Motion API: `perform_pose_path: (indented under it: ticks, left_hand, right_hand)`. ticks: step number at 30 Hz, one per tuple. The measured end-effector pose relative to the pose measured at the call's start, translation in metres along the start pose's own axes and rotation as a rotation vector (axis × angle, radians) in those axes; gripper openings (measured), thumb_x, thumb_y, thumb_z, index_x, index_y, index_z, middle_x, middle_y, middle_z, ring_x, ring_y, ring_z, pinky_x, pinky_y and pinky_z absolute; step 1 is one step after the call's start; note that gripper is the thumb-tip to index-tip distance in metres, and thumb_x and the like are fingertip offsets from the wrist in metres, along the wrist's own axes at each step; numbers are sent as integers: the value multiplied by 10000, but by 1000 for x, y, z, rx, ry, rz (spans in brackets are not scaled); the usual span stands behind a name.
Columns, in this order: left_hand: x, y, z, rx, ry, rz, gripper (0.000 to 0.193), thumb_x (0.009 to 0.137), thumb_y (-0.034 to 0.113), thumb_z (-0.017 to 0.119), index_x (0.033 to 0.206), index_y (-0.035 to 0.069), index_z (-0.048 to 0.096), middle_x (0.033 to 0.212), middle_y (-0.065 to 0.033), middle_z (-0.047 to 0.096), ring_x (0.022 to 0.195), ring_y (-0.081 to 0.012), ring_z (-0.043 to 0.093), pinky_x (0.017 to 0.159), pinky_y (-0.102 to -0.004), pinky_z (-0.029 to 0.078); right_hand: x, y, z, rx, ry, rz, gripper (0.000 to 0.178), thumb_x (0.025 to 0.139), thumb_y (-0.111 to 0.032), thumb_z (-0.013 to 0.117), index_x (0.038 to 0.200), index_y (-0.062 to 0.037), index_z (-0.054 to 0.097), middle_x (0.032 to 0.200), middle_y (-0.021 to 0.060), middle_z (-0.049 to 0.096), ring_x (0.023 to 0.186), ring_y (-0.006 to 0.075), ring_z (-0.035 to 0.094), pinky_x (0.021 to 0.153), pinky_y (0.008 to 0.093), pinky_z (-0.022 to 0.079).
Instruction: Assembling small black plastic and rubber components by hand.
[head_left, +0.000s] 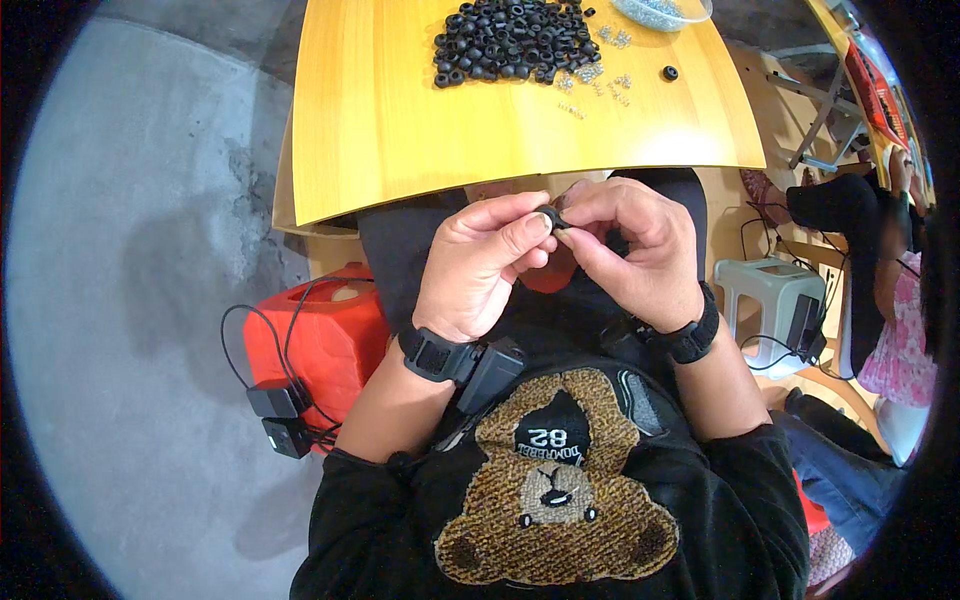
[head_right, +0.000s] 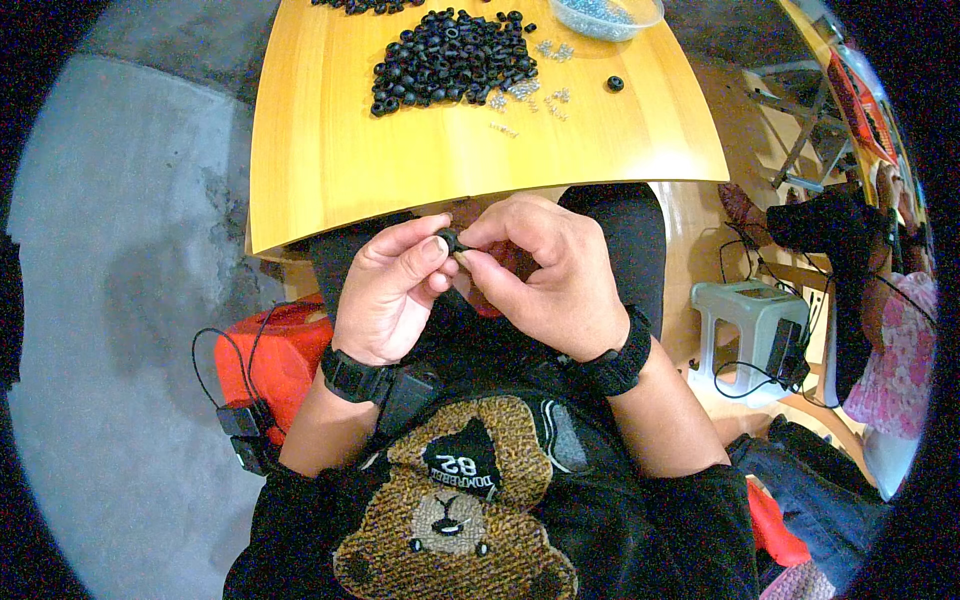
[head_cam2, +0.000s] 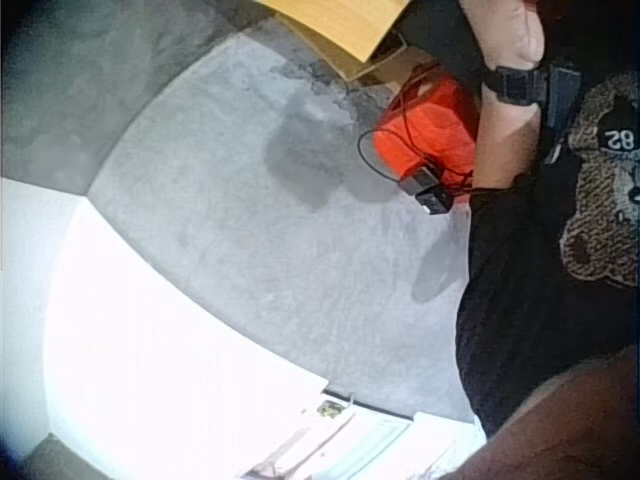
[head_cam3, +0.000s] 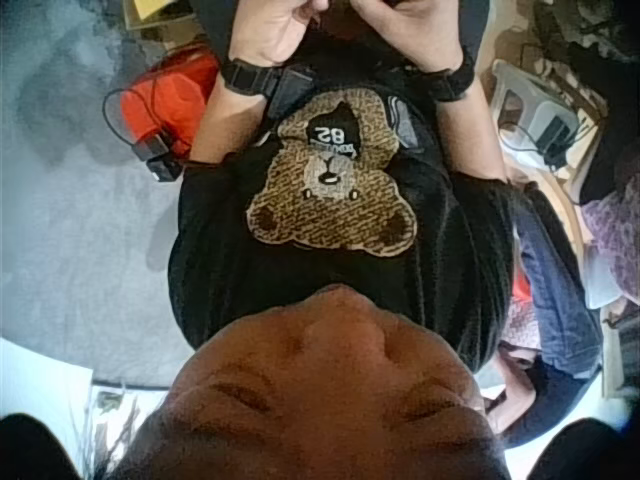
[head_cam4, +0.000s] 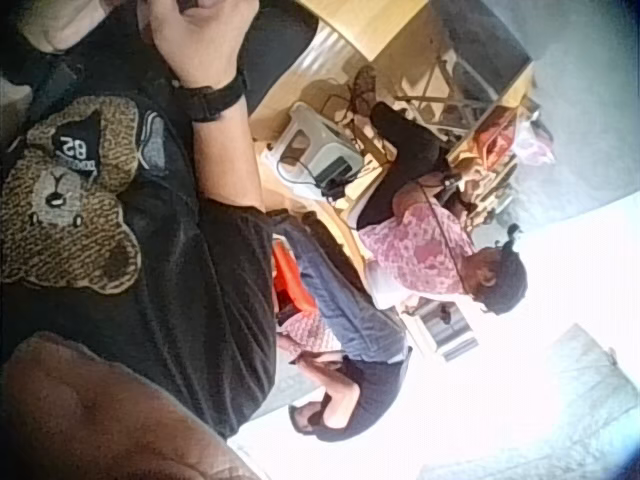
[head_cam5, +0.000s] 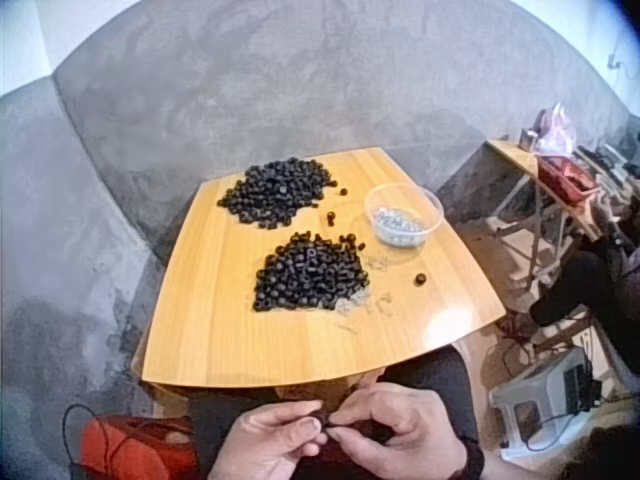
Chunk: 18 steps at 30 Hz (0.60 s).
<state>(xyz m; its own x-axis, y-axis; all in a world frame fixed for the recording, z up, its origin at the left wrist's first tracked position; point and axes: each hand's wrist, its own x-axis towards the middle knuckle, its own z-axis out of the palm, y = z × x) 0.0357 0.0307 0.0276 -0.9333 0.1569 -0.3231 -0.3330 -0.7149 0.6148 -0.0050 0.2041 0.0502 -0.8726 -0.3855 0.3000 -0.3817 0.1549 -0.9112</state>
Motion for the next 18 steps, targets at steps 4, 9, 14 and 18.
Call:
perform_pose_path:
  ticks: [4,9,14,18]
  left_hand:
    - [-1,1,7,159,61,70,236,854,50,618,1087,17,619,846,-62,656,733,-126,618,623,-213,503]
    - [-1,-2,8,155,31,120,238,857,41,614,1093,8,616,844,-55,644,705,-107,598,607,-204,488]
    - [1,-4,9,103,-36,143,221,860,32,609,1080,18,611,869,-49,627,719,-89,585,625,-194,486]
    - [2,0,12,72,-91,137,253,858,10,600,1087,60,504,883,-56,616,719,-85,560,621,-197,464]
  right_hand:
    - [-2,1,3,170,9,115,65,772,1,660,814,-8,611,718,47,605,563,92,571,492,218,450]
    - [0,1,2,517,-70,319,79,802,30,637,826,-6,570,706,32,593,546,64,548,484,203,445]
    - [3,7,-1,729,-144,294,120,803,20,647,874,-16,557,699,1,551,550,53,521,481,192,428]
    - [9,6,-7,613,-140,297,199,771,-4,684,952,-18,604,728,-15,538,585,60,515,512,196,425]
